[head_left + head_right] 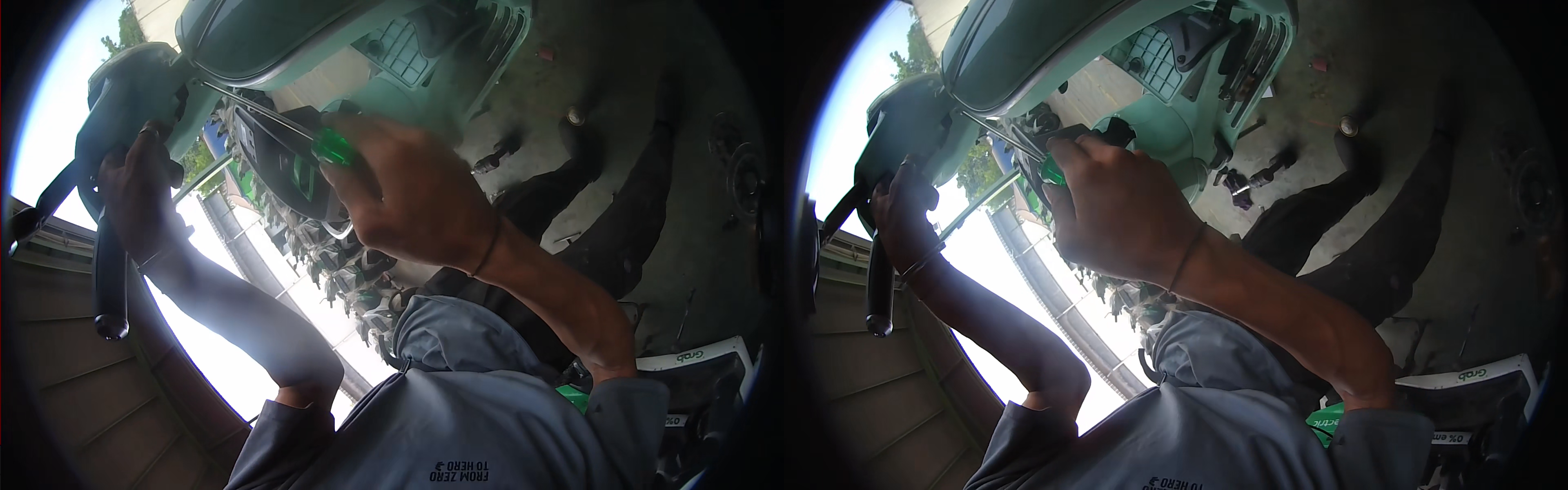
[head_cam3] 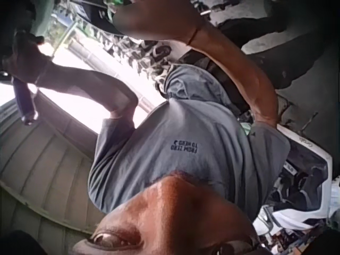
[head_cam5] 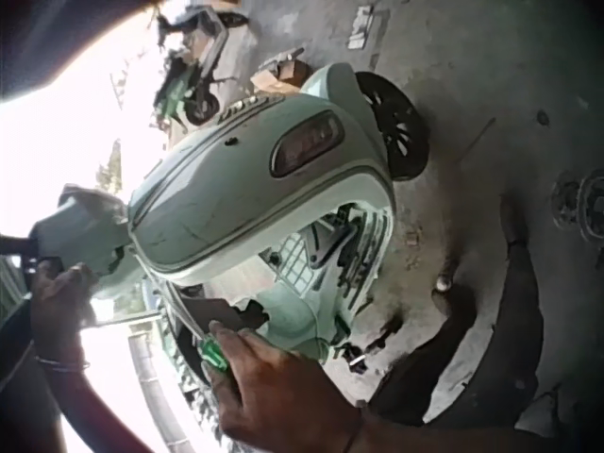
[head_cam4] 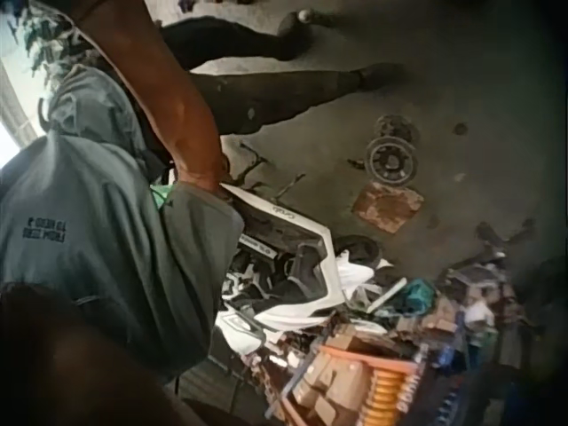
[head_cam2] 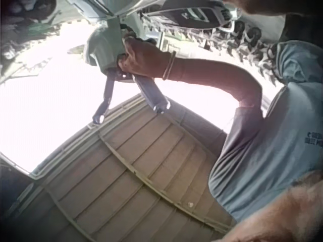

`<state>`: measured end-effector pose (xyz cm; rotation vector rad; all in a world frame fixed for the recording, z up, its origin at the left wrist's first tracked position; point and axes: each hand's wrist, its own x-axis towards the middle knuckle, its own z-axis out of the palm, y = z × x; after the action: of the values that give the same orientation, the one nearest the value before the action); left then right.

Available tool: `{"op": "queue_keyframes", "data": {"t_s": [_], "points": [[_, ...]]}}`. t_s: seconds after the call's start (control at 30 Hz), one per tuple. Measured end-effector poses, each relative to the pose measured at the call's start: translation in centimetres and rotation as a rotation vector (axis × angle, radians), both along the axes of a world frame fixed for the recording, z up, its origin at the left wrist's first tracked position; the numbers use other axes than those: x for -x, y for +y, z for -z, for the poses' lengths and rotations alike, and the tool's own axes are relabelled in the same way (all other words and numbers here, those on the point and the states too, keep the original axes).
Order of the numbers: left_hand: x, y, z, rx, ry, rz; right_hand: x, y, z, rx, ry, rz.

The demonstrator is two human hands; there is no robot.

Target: The person assembles the front panel of an electric scooter by aligning the components and then secures it by using a screwdriver to tighten several screws on the side.

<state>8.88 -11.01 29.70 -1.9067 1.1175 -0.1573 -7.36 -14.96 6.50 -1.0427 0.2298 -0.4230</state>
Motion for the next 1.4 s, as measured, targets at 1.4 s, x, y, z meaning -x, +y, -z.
{"op": "queue_keyframes", "data": {"t_s": [1.4], "points": [[2.4, -3.4, 3.9, 0.914, -0.003, -0.626, -2.8, -4.9, -3.6, -0.674, 0.29, -0.435]]}}
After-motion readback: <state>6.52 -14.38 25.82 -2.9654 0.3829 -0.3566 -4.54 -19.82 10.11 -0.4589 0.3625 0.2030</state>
